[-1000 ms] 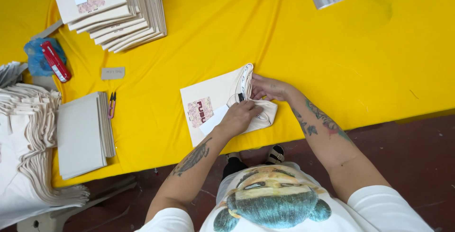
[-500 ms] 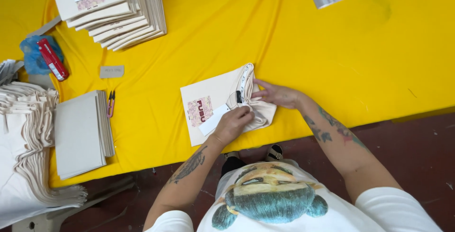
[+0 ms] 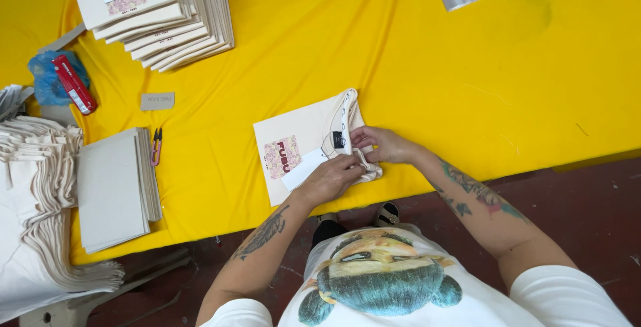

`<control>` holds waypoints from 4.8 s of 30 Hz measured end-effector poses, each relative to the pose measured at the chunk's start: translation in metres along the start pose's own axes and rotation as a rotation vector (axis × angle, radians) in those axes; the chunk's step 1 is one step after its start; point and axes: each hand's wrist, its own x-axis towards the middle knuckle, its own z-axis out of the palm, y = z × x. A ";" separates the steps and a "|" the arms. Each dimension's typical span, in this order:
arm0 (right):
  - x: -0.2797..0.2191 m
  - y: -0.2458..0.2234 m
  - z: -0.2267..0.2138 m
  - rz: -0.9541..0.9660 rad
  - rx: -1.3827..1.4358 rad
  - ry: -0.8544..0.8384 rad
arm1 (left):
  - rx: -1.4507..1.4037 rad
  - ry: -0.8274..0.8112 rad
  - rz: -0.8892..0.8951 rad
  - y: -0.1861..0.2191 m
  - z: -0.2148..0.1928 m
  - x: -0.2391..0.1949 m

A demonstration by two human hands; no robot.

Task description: Folding t-shirts using a template board and stacking them on a table in a factory.

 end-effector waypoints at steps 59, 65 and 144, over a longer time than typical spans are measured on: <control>0.053 -0.089 0.016 -0.722 -1.455 0.031 | -0.156 0.102 -0.826 -0.083 -0.023 0.157; 0.043 -0.076 0.020 -0.723 -1.384 0.053 | -0.137 0.078 -0.789 -0.102 -0.005 0.156; 0.019 -0.016 0.185 -0.186 -1.439 0.377 | -0.044 0.261 -0.361 -0.163 -0.028 0.014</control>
